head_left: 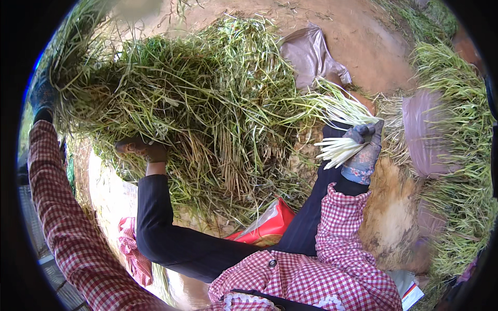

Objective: The person sits on the ground and repeatedly gathers handfuls of long green grass, aligns them, and ties them into bundles using thin strips of grass. The person places the finished bundles to the side.

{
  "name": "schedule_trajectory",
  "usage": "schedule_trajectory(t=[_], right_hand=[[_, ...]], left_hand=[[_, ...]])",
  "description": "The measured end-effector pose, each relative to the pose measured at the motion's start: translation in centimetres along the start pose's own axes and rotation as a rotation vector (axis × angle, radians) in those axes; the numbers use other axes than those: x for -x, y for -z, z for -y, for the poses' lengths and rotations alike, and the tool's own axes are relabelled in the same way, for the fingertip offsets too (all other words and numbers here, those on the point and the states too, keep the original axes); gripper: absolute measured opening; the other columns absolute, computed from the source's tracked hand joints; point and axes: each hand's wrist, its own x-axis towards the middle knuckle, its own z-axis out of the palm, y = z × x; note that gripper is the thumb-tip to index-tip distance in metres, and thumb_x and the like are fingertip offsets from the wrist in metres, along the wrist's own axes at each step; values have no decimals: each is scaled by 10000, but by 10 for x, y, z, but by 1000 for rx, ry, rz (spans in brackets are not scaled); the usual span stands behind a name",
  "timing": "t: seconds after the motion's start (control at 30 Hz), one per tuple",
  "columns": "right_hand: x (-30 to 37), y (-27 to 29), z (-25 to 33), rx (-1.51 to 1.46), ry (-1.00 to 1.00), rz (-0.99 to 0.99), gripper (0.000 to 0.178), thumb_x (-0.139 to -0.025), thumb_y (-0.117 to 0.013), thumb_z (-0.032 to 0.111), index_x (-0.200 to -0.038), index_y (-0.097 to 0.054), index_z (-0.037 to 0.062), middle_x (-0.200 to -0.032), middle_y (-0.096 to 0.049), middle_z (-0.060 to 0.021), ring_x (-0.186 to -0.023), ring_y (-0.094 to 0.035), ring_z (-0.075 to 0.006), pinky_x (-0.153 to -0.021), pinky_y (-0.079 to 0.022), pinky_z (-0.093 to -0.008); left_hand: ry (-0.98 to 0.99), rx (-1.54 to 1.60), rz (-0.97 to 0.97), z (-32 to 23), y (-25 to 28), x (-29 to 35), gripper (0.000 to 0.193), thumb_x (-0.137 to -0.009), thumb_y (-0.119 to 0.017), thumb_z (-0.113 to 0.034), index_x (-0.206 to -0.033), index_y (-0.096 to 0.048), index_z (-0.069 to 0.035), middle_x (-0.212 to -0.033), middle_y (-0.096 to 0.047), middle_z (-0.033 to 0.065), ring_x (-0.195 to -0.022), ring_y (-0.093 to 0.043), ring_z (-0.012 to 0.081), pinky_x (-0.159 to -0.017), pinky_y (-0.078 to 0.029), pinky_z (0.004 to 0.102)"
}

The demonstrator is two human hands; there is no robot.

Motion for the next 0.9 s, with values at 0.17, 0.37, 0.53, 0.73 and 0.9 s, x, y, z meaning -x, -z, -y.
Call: schedule_trajectory(t=[0.17,0.37,0.53,0.73,0.9], right_hand=[[-1,-6,-1,37,10,7,241,-877,-613,335,-734,-539,156,-610,-556,70,-514,-521,-69,-394,-369,-201],[1,-13,-5,76,12,11,232,-883,-603,326,-744,-546,149,-616,-573,55,-528,-544,-78,-390,-379,-205],[9,-23,-14,150,-68,-33,295,-873,-616,345,-679,-538,136,-606,-573,38,-465,-501,-87,-381,-357,-211],[7,-22,-9,-15,-162,-77,344,-903,-559,377,-660,-547,133,-594,-571,21,-440,-451,-87,-391,-328,-209],[12,-17,-5,11,-155,-71,278,-903,-570,332,-702,-538,143,-604,-567,33,-501,-526,-94,-388,-350,-217]], left_hand=[[126,190,186,-93,-104,32,604,-794,-528,-177,-1358,-365,-33,-1369,-403,208,-1269,-392,334,-1064,-309,364],[-480,970,-429,-276,-91,134,456,-696,-537,51,-1113,-620,-114,-1186,-573,117,-1022,-573,321,-908,-460,394],[-805,739,107,-401,-91,180,498,-749,-566,-48,-1240,-539,-130,-1438,-330,101,-1325,-302,288,-1096,-223,440],[-859,443,486,-405,-142,168,127,-792,-535,-91,-866,-638,-105,-838,-658,101,-780,-647,275,-916,-415,477],[-333,1109,-85,-282,-166,71,127,-837,-579,-139,-926,-652,-85,-888,-665,113,-792,-641,272,-712,-510,338]])
